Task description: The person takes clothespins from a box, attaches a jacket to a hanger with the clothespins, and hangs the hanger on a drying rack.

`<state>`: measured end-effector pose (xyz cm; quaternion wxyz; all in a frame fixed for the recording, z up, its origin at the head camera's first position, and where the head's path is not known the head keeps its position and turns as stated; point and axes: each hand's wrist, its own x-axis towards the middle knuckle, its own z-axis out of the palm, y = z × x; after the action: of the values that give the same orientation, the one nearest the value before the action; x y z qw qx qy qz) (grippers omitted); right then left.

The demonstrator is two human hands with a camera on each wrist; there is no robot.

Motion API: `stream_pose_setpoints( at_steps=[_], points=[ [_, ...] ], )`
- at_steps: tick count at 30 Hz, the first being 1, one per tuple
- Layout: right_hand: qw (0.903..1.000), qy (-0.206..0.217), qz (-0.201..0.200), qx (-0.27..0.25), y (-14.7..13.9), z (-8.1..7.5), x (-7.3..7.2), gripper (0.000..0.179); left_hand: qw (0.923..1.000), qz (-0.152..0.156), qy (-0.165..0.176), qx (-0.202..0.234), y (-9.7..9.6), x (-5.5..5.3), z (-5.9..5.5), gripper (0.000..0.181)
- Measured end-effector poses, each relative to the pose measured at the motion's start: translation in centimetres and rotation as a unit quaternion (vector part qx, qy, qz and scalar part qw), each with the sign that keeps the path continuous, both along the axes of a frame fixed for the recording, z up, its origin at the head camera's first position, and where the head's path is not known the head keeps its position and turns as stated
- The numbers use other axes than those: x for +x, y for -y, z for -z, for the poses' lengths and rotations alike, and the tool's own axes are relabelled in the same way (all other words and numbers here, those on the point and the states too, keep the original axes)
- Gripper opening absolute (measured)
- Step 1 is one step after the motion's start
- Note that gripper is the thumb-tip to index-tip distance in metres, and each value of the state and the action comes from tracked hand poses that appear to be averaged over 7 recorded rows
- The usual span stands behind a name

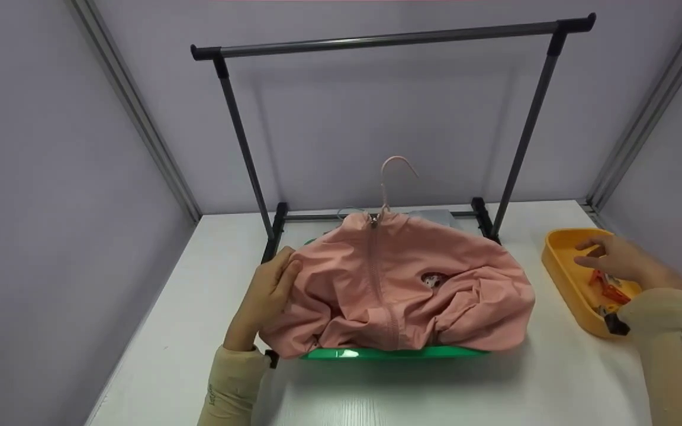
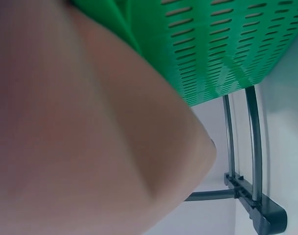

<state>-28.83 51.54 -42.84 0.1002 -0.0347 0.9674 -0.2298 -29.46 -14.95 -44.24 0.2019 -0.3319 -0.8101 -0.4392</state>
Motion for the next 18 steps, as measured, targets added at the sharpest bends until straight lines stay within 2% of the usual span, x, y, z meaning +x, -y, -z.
stream_pose_setpoints(
  at_steps=[4, 18],
  points=[
    [0.9998, 0.018, 0.005, -0.005, -0.5, 0.3, 0.0, 0.056, 0.9999, 0.009, 0.004, 0.002, 0.1, 0.0, 0.0, 0.015],
    [0.9991, 0.039, 0.012, -0.005, -1.4, 0.4, 0.3, 0.06, 0.9997, 0.013, 0.022, 0.004, 0.3, 0.3, -0.5, 0.015]
  ],
)
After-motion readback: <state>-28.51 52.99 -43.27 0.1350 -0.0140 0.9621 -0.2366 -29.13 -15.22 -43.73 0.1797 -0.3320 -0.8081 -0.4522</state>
